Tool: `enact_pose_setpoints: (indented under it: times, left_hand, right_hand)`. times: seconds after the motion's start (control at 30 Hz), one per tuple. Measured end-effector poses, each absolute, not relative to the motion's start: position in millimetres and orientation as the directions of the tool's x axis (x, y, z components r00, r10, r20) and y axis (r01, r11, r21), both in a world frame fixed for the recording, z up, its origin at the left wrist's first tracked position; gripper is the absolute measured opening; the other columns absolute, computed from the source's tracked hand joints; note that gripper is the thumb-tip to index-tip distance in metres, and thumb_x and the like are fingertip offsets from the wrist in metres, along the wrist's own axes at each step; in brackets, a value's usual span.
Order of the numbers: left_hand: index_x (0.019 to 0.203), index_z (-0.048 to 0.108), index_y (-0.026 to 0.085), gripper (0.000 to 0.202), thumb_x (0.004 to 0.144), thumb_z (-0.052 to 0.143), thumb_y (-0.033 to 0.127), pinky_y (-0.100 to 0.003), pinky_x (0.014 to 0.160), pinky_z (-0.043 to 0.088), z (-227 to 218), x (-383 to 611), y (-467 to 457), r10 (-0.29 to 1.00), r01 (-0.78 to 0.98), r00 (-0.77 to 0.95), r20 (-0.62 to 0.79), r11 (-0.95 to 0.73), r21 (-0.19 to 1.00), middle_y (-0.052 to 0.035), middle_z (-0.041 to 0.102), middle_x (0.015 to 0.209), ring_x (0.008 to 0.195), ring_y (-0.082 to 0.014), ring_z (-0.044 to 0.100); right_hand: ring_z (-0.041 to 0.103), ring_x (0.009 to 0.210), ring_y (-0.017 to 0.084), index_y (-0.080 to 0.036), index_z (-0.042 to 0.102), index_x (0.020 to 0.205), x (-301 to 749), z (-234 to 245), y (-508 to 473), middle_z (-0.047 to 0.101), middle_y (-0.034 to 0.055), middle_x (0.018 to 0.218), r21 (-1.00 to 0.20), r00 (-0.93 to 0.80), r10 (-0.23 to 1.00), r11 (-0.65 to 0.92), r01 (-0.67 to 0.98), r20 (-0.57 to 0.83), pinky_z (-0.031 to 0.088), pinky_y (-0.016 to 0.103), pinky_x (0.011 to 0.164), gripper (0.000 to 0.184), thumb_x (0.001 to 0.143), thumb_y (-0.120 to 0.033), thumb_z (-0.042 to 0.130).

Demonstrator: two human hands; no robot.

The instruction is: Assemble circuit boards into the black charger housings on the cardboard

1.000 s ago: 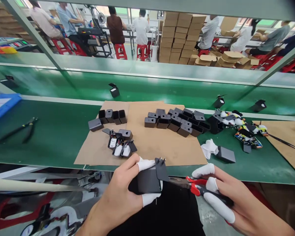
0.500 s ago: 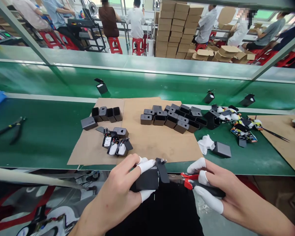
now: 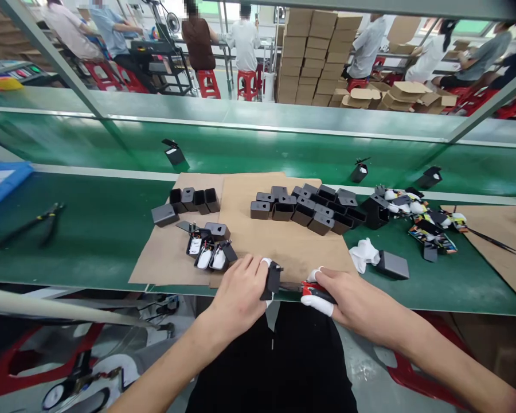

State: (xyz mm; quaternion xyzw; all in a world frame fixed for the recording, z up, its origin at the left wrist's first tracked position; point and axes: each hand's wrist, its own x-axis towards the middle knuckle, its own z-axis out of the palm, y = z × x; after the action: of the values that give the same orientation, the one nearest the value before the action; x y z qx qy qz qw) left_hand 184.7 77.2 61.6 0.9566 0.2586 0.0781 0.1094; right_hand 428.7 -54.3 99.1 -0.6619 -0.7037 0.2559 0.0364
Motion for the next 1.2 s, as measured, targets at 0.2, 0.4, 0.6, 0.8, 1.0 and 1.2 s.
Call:
enact_pose_setpoints:
  times: [0.2,0.4,0.6,0.8,1.0,1.2]
  left_hand:
    - [0.103,0.057,0.021,0.032,0.075,0.062,0.007,-0.044,0.076,0.056,59,188,78,0.494,0.48,0.869,-0.01,-0.839,0.257,-0.0074,0.069,0.098,0.092,-0.0302,0.067]
    - [0.091,0.05,0.024,0.016,0.086,0.06,0.012,-0.038,0.068,0.05,76,165,78,0.605,0.566,0.795,0.046,-0.767,0.302,-0.0032,0.063,0.085,0.078,-0.0241,0.064]
    - [0.1,0.055,0.022,0.019,0.089,0.07,0.024,-0.038,0.069,0.052,59,195,56,0.498,0.348,0.802,0.33,-0.839,0.419,-0.0048,0.066,0.093,0.083,-0.0247,0.064]
    - [0.109,0.057,0.021,0.036,0.091,0.079,0.043,-0.046,0.087,0.058,33,210,82,0.617,0.405,0.71,0.34,-0.753,0.52,-0.0092,0.065,0.107,0.101,-0.0299,0.062]
    - [0.12,0.058,0.018,0.06,0.089,0.08,0.064,-0.059,0.105,0.054,23,216,94,0.782,0.526,0.61,0.125,-0.518,0.675,-0.0139,0.054,0.124,0.118,-0.0353,0.053]
    - [0.119,0.064,0.024,0.057,0.081,0.089,0.058,-0.055,0.11,0.052,17,214,98,0.824,0.386,0.552,0.125,-0.386,0.838,-0.0085,0.052,0.122,0.121,-0.0324,0.056]
  right_hand:
    - [0.071,0.079,0.027,-0.022,0.063,0.106,430,99,-55,0.07,0.0071,0.096,-0.289,-0.178,0.927,0.08,0.954,-0.329,0.045,0.036,0.069,0.028,0.115,-0.043,0.047]
    - [0.073,0.086,0.027,-0.026,0.069,0.119,508,87,-76,0.076,0.0091,0.104,-0.329,-0.053,0.978,-0.016,0.944,-0.202,0.05,0.036,0.077,0.024,0.112,-0.035,0.048]
    - [0.071,0.082,0.027,-0.026,0.064,0.11,519,76,-73,0.077,0.0093,0.102,-0.297,0.055,0.992,-0.087,0.951,-0.114,0.049,0.036,0.075,0.024,0.111,-0.043,0.048]
    - [0.062,0.064,0.025,-0.028,0.05,0.086,480,35,-52,0.063,0.001,0.069,-0.326,0.142,0.989,-0.149,0.933,-0.045,0.042,0.033,0.062,0.035,0.108,-0.055,0.05]
    - [0.069,0.073,0.029,-0.027,0.059,0.083,478,11,-40,0.07,0.0098,0.083,-0.269,0.117,0.991,-0.097,0.958,0.058,0.043,0.034,0.061,0.041,0.107,-0.055,0.042]
    - [0.076,0.077,0.03,-0.027,0.072,0.092,480,18,-32,0.081,0.0107,0.089,-0.39,0.205,0.964,-0.256,0.885,-0.168,0.049,0.034,0.064,0.035,0.104,-0.052,0.05]
